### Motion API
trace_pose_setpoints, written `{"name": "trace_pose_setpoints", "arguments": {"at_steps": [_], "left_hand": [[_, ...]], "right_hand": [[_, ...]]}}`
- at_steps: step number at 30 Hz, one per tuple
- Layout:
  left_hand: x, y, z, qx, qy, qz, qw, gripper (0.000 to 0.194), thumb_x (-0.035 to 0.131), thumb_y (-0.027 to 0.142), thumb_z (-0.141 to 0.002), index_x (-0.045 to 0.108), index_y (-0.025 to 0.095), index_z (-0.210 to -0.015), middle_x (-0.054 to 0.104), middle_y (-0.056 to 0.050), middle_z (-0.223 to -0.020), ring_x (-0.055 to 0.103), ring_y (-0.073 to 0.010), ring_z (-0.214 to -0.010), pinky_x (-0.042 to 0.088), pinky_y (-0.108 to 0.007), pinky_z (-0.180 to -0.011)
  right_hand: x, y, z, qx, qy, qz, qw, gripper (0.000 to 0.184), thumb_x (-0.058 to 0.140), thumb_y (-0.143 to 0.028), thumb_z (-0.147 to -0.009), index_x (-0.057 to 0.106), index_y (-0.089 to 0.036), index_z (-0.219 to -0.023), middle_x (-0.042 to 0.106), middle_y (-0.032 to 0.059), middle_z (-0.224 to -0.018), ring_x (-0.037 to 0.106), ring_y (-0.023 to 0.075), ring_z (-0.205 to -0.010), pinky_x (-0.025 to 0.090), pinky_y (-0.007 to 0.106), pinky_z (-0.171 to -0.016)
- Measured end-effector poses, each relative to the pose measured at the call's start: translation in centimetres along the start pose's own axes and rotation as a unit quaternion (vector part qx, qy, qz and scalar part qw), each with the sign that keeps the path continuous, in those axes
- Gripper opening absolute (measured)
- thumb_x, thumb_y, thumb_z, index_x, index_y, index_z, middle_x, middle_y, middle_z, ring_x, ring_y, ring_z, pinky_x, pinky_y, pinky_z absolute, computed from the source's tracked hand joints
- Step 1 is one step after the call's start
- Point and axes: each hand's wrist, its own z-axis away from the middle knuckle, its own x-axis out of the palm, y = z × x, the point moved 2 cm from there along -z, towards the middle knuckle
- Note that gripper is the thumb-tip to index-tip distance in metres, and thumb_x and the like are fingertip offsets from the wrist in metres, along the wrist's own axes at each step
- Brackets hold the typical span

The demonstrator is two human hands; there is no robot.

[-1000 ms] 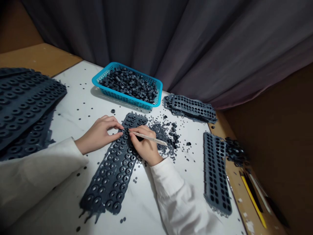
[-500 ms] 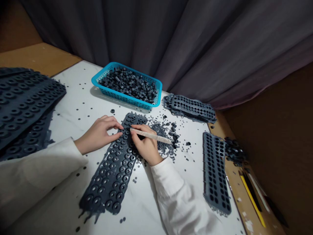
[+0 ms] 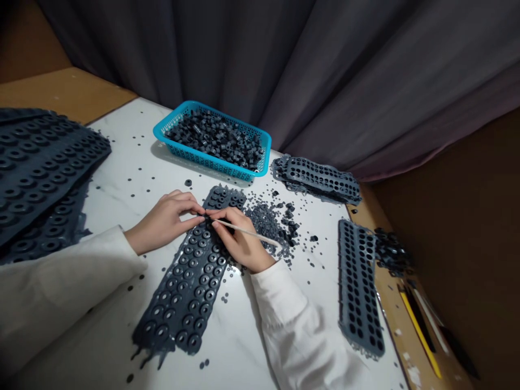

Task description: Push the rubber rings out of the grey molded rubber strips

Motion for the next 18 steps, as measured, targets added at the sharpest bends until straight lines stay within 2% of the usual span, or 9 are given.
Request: {"name": "trace_pose_setpoints", "arguments": {"at_steps": [8, 18], "left_hand": [[-0.13, 0.23, -0.12, -0.004, -0.011, 0.001, 1.0, 0.014, 0.057, 0.03, -0.088, 0.067, 0.021, -0.084, 0.064, -0.003, -0.083, 0.054, -0.0227, -0.088, 0.038, -0.035, -0.076], [-0.09, 0.3, -0.15, -0.008, -0.017, -0.005, 1.0, 0.012, 0.057, 0.027, -0.089, 0.066, 0.021, -0.082, 0.064, -0.003, -0.083, 0.052, -0.0229, -0.087, 0.037, -0.035, -0.077]], "right_hand": [[-0.12, 0.1, -0.12, -0.033, -0.011, 0.014, 0.999, 0.015, 0.05, -0.033, -0.094, 0.059, -0.021, -0.097, 0.067, 0.0101, -0.112, 0.063, 0.0215, -0.104, 0.05, 0.04, -0.09], [-0.03, 0.21, -0.23, -0.076, -0.018, 0.058, 0.995, 0.015, 0.046, -0.027, -0.096, 0.059, -0.023, -0.102, 0.068, 0.0081, -0.109, 0.062, 0.0197, -0.103, 0.049, 0.038, -0.09]]}}
